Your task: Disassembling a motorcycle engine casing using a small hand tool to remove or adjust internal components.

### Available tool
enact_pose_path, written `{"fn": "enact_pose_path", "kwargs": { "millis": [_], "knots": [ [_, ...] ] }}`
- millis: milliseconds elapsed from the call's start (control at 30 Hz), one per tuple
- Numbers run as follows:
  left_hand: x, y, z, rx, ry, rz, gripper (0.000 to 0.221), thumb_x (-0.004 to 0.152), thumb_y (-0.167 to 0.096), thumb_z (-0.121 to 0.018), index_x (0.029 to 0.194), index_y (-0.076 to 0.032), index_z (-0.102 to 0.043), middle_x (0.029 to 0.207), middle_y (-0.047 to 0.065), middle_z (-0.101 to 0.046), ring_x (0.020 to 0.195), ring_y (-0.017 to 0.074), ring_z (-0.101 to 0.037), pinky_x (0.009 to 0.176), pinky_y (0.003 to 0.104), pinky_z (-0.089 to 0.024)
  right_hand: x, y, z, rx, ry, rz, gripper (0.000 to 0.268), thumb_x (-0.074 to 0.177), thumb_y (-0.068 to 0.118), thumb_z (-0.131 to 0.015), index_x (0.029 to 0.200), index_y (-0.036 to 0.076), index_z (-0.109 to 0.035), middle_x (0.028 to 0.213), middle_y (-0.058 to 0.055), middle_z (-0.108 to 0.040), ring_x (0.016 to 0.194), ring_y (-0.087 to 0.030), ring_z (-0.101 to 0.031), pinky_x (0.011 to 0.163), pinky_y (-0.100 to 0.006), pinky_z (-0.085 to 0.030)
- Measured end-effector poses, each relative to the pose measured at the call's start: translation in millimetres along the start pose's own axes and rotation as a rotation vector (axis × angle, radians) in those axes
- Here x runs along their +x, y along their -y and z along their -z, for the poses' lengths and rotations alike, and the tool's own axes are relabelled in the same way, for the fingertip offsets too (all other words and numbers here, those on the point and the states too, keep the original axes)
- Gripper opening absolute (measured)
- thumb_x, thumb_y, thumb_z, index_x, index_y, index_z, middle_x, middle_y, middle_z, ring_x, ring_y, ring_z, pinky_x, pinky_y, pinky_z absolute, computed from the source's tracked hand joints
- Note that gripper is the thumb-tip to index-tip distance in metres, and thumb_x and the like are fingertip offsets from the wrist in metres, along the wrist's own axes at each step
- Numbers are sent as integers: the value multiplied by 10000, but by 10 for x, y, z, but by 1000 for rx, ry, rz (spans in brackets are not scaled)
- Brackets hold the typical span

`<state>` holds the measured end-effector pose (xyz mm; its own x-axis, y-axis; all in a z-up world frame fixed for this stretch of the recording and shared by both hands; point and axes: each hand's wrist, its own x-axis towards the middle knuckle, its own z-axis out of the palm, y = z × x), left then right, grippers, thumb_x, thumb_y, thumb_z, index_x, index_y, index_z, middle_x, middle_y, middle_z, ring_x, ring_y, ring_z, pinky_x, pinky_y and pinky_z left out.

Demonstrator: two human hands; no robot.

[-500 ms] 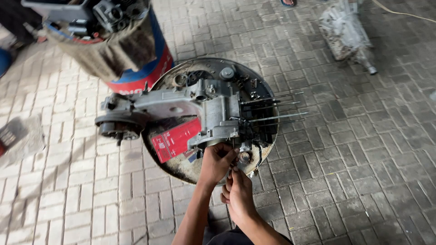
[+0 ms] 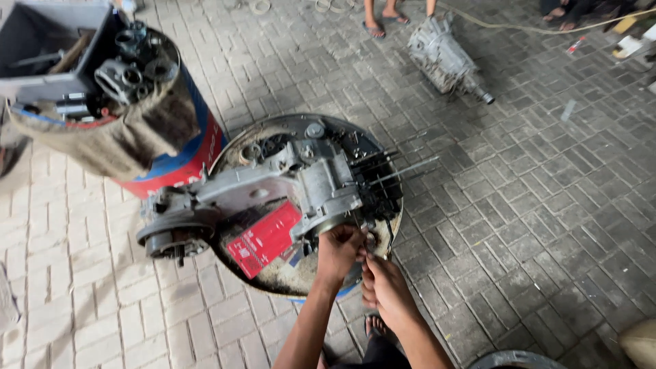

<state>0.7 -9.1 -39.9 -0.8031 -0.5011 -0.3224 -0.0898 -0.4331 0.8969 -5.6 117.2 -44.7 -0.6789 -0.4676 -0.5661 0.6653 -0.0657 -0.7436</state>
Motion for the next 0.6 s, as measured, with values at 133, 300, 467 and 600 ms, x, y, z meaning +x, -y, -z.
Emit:
{"fn": "enact_pose_path", "kwargs": {
  "millis": [133,300,467,600],
  "knots": [
    [-230,155,165,-49,116,72,225,955,-134,-770,785,-26,-670,630,105,-656,541,130,-624,500,243,-544,-312,-132,206,14,54,11,334,1084,285,-521,851,46,-537,545,-12,-267,414,-132,-236,399,-314,-225],
    [-692,386,471,-107,310,-84,82,887,-19,-771,920,36,-719,896,186,-774,833,278,-780,846,400,-714,-426,-297,565,-390,-352,-83,469,855,372,-696,1235,100,-733,1289,-97,-758,1244,-237,-686,908,-385,-547],
    [-1002,593,371,89,203,-397,119,916,-120,-759,985,-22,-755,995,124,-837,913,177,-789,813,283,-620,-49,-733,866,67,-281,-73,441,906,294,-669,1275,55,-634,1086,-263,-730,916,-349,-699,697,-418,-530],
    [-901,931,485,101,204,-452,91,896,-23,-762,976,8,-732,1099,163,-820,1039,198,-791,930,312,-635,149,-468,782,255,-96,124,230,986,143,-640,1149,-13,-683,998,-239,-730,911,-275,-677,716,-410,-525]
  ]
}}
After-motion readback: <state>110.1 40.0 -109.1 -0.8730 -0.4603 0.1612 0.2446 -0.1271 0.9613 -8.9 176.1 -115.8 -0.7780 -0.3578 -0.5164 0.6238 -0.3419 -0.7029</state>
